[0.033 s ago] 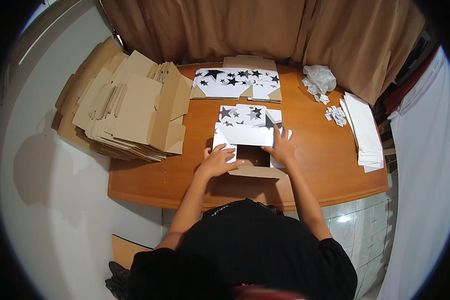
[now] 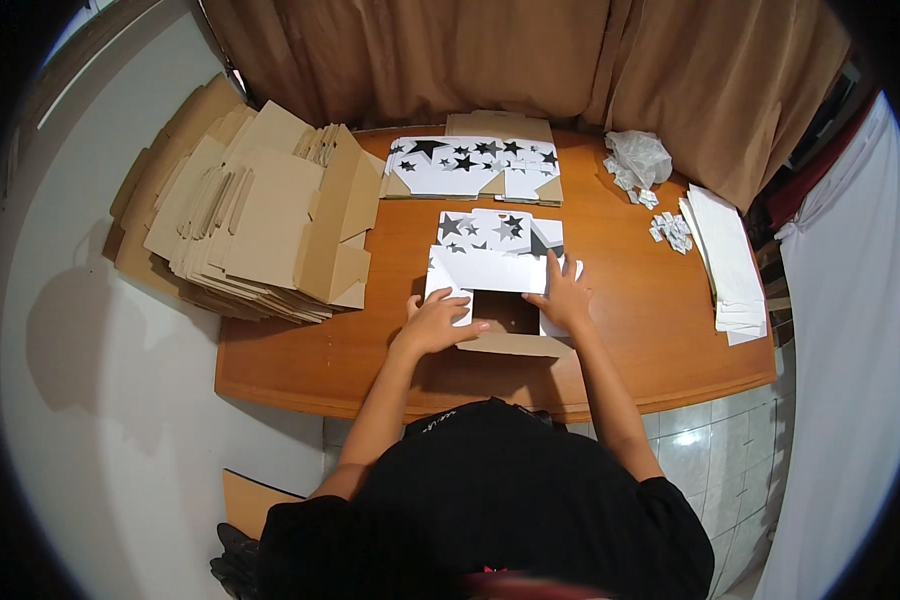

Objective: Folding cardboard boxes, inserting tissue paper and sandals, and stacking the completed boxes on a shelf.

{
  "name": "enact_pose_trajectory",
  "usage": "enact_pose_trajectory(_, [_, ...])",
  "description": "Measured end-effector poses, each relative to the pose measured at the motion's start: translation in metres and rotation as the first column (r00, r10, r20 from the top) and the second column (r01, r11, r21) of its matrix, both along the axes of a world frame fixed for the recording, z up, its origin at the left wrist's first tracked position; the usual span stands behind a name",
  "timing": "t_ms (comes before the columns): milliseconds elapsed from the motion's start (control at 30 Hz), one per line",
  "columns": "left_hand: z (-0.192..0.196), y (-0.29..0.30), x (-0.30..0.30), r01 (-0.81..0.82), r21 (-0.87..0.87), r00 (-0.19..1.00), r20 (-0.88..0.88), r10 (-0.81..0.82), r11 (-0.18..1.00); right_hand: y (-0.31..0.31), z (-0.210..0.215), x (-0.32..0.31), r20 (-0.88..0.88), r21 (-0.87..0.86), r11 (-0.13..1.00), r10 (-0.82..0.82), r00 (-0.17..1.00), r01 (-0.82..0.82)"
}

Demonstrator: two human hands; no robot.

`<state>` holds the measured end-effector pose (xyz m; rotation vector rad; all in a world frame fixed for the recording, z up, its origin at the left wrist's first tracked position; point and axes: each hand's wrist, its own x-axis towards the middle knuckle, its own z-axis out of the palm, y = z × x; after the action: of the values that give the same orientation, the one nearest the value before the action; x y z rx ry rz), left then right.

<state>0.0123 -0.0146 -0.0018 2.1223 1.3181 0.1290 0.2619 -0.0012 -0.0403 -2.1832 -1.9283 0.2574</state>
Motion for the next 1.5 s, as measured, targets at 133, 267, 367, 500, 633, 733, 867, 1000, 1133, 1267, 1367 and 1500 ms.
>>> enact_pose_trajectory(133, [0.0, 0.003, 0.001, -0.01, -0.046, 1.0, -0.028, 0.009, 0.999, -0.001, 0.003, 0.0, -0.006, -0.006, 1.0, -0.007, 1.0, 0.007])
enact_pose_trajectory(267, [0.0, 0.002, -0.018, 0.105, -0.151, 0.969, 0.236, -0.067, 0.983, 0.001, 0.003, 0.009, -0.079, -0.018, 1.0, -0.005, 0.997, 0.003])
enact_pose_trajectory(367, [-0.004, -0.006, -0.028, 0.094, -0.065, 0.983, 0.164, -0.083, 0.993, 0.003, 0.001, 0.016, -0.201, -0.023, 1.0, -0.005, 0.979, 0.0])
enact_pose_trajectory(500, [-0.04, 0.0, -0.016, -0.203, 0.068, 0.942, 0.288, 0.175, 0.977, 0.015, -0.025, 0.042, -0.539, 0.114, 0.992, 0.018, 0.842, 0.052])
enact_pose_trajectory(633, [-0.046, 0.004, 0.002, -0.5, 0.131, 0.763, 0.535, 0.363, 0.856, 0.009, -0.024, 0.049, -0.728, 0.226, 0.971, 0.116, 0.675, 0.077])
enact_pose_trajectory(733, [-0.051, 0.013, 0.01, -0.55, 0.18, 0.757, 0.52, 0.396, 0.815, -0.002, -0.019, 0.045, -0.709, 0.253, 0.966, 0.141, 0.691, 0.062])
enact_pose_trajectory(867, [-0.043, 0.016, 0.02, -0.608, 0.158, 0.74, 0.467, 0.484, 0.778, -0.009, -0.021, 0.038, -0.627, 0.25, 0.966, 0.11, 0.772, 0.065])
enact_pose_trajectory(1000, [-0.044, 0.015, 0.024, -0.632, 0.2, 0.756, 0.372, 0.539, 0.749, -0.012, -0.021, 0.03, -0.448, 0.273, 0.961, 0.083, 0.89, 0.048])
enact_pose_trajectory(1133, [-0.037, 0.013, 0.032, -0.642, 0.2, 0.764, 0.249, 0.596, 0.74, -0.013, -0.016, 0.021, -0.383, 0.224, 0.974, 0.052, 0.922, 0.038])
enact_pose_trajectory(1267, [-0.043, 0.011, 0.036, -0.626, 0.288, 0.78, 0.2, 0.593, 0.725, -0.015, -0.002, 0.01, -0.247, 0.15, 0.986, -0.028, 0.969, 0.066])
enact_pose_trajectory(1367, [-0.044, 0.009, 0.037, -0.635, 0.269, 0.769, 0.128, 0.627, 0.724, -0.015, -0.002, 0.005, -0.186, 0.138, 0.988, -0.049, 0.981, 0.075])
enact_pose_trajectory(1500, [-0.048, 0.01, 0.032, -0.627, 0.288, 0.778, 0.19, 0.599, 0.723, -0.016, -0.005, 0.006, -0.15, 0.14, 0.988, -0.042, 0.988, 0.064])
